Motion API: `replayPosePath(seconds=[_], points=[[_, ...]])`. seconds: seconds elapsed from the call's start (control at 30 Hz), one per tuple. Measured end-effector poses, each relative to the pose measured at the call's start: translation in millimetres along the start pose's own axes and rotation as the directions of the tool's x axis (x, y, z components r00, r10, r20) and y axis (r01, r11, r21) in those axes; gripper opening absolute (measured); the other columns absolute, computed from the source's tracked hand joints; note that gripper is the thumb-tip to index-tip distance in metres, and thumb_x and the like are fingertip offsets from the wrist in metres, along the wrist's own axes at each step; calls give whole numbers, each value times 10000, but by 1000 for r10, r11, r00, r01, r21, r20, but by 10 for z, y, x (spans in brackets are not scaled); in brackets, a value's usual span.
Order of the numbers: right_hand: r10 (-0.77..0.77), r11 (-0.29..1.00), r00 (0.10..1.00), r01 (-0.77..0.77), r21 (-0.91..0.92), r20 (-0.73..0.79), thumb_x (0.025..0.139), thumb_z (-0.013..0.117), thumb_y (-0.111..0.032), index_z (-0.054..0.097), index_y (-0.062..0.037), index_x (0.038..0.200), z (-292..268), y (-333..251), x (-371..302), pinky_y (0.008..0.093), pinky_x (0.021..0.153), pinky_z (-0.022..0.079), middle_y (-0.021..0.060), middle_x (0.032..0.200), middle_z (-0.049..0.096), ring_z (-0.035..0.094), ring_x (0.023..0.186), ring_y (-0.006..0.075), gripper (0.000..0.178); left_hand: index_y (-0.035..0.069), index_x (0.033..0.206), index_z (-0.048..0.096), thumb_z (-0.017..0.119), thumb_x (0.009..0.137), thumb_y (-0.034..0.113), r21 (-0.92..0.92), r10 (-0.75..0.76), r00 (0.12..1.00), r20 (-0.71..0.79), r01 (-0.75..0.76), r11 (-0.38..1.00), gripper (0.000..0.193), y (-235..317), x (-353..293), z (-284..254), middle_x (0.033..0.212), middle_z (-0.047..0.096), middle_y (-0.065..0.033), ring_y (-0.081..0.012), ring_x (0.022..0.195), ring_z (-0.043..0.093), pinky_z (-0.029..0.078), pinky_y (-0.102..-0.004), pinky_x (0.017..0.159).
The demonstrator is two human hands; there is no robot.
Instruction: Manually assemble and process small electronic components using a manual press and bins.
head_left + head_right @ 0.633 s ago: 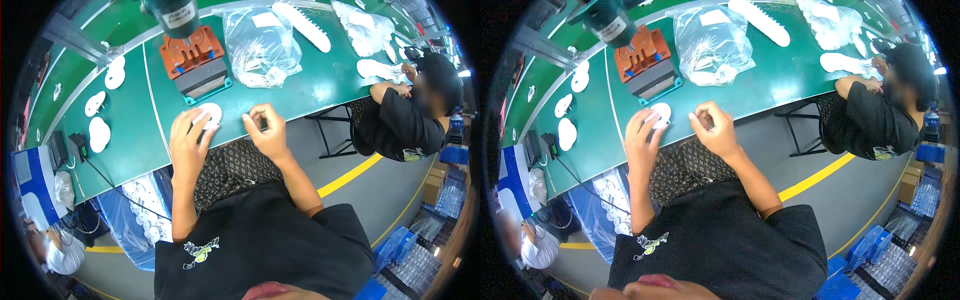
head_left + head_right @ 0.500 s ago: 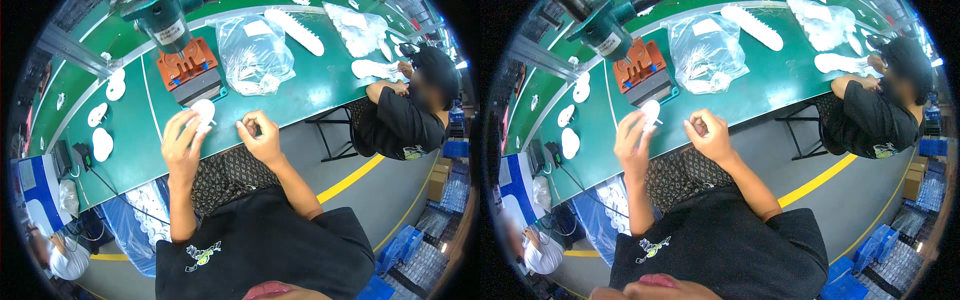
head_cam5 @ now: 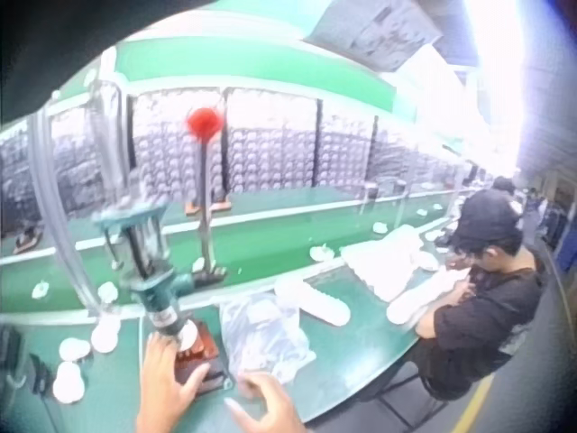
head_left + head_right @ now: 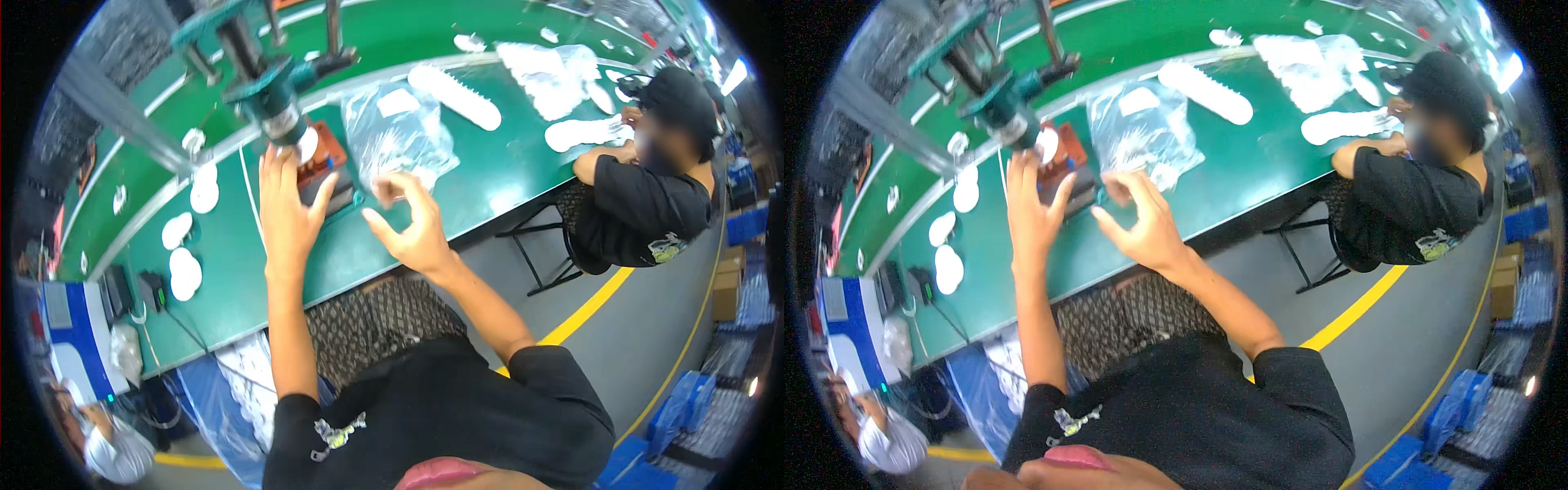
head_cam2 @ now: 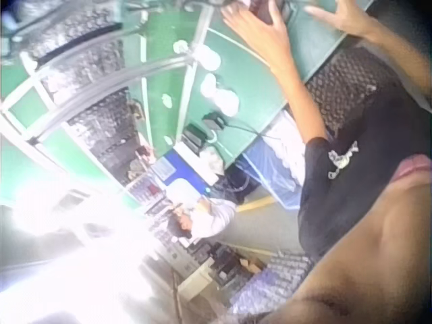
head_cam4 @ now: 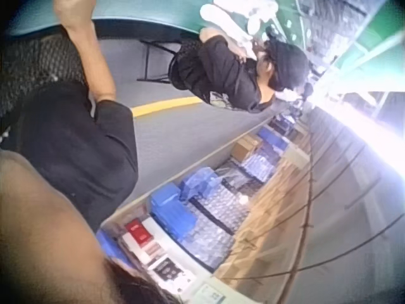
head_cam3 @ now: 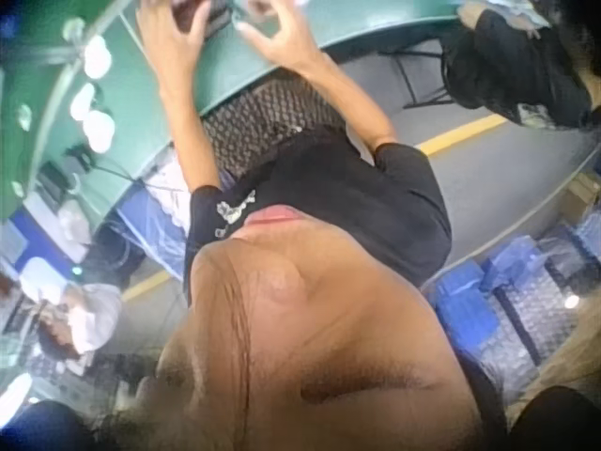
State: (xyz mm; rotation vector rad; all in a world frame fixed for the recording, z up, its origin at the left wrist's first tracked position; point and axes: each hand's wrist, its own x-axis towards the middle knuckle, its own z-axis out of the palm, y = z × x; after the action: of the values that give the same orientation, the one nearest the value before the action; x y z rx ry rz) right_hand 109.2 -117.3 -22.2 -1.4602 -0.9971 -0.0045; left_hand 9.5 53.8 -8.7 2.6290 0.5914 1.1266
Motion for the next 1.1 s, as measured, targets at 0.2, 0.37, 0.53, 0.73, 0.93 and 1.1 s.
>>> replayPosePath(seconds=[0.2,0.37,0.53,0.73,0.93,1.1], points=[[-618,783,747,612,-112,-243,755,771,-327,596,-16,1200,-106,-1303,2379,471,906,452,238,1150,575,522,1067,427,571,-35,1113,579,820,798,277,-210,-98,995,-16,93,973,504,-254,136,117,1122,513,-178,-387,1036,545,466,-443,905],[-426,878,861,468,104,-279,880,577,-177,561,32,577,-35,-1510,2578,379,530,456,173,527,556,558,466,228,369,-44,1068,554,815,802,206,-253,-20,999,-27,13,968,448,-289,82,294,1076,491,-175,-368,1014,519,446,-422,903],[-551,730,730,656,192,-404,870,618,-66,546,-10,705,-295,-1152,1111,401,634,414,108,674,513,488,633,285,189,-52,1099,530,775,815,113,-353,-112,993,27,114,929,410,-206,67,190,1127,494,-172,-360,1050,506,429,-434,945],[-587,706,665,700,111,-461,800,551,-61,574,-21,685,-178,-504,433,393,649,475,136,709,580,546,632,262,124,-40,1214,527,710,839,89,-220,-59,993,104,81,972,437,-670,23,396,1327,464,-227,-383,1139,544,469,-433,921],[270,649,882,128,750,-385,931,623,-186,644,39,1036,-275,-2028,1513,433,778,505,191,884,652,630,822,380,249,-12,1179,631,746,792,150,-93,44,991,-128,-56,994,435,-112,46,267,1261,598,-241,-398,1205,558,412,-459,1084],[-540,840,828,541,-38,-150,743,780,-47,632,1,1084,32,-537,572,410,1022,440,185,1307,573,569,1185,316,375,-20,1140,661,693,847,137,-484,-268,933,-238,125,866,334,212,-599,-94,1101,689,-163,-283,1072,652,481,-399,970]])
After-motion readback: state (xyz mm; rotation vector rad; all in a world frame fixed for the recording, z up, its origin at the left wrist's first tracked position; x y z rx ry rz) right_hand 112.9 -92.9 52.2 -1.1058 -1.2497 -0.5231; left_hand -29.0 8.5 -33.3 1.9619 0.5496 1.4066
